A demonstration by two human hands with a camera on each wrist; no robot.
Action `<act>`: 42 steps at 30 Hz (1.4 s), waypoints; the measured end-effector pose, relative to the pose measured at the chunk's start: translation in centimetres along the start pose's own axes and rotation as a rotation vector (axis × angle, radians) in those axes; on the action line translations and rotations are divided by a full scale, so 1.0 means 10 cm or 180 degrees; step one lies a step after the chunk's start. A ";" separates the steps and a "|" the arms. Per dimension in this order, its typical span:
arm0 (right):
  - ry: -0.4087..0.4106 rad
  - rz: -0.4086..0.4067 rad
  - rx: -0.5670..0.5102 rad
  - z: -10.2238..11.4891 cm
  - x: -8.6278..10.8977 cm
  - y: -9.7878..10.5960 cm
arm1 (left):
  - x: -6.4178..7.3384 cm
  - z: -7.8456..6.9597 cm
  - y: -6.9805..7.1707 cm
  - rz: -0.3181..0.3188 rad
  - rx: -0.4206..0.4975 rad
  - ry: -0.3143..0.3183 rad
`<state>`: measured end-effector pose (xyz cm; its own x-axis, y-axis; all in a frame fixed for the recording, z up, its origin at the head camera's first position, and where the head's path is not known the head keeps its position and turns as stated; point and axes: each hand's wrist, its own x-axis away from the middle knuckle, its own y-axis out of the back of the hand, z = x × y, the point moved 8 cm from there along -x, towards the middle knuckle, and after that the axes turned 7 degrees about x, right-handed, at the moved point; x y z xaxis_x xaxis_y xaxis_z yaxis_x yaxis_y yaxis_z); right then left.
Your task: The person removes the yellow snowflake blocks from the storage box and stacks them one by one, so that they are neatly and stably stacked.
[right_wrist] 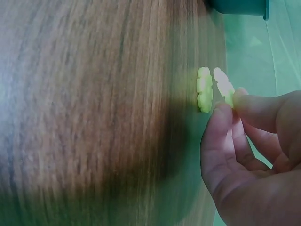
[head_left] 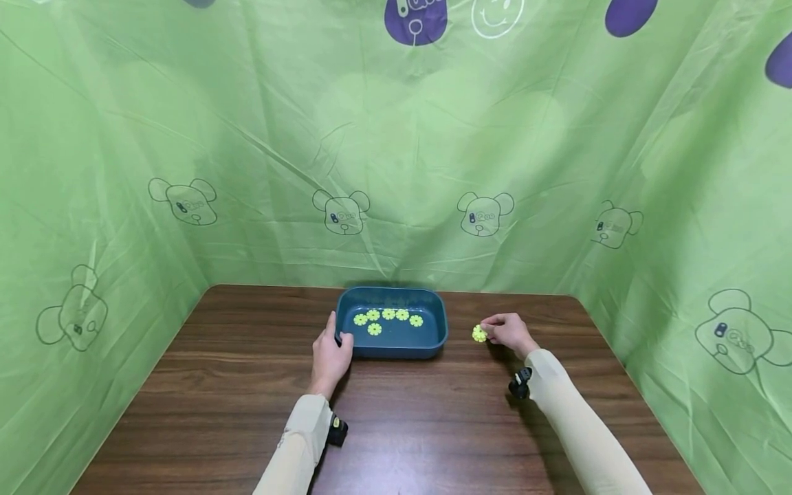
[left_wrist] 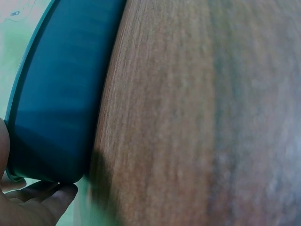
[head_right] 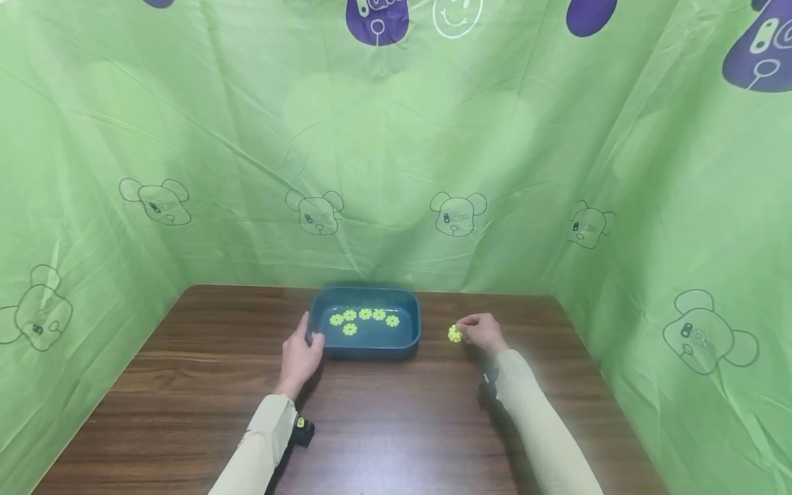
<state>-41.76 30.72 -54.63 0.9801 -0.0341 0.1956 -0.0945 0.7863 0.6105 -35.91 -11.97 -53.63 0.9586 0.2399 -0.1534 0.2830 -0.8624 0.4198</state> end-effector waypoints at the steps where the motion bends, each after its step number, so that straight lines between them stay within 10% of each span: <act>1: 0.0004 -0.0007 -0.0004 0.00 0.00 0.00 | 0.00 0.00 0.00 -0.0003 0.0000 -0.0006; 42: -0.0041 -0.0292 0.0558 0.00 0.06 -0.02 | 0.02 -0.03 0.00 0.0027 0.0013 0.0018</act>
<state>-41.18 30.52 -54.62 0.9838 -0.1095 0.1420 -0.0348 0.6601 0.7504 -35.68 -11.76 -53.37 0.9611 0.2351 -0.1447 0.2747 -0.8662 0.4174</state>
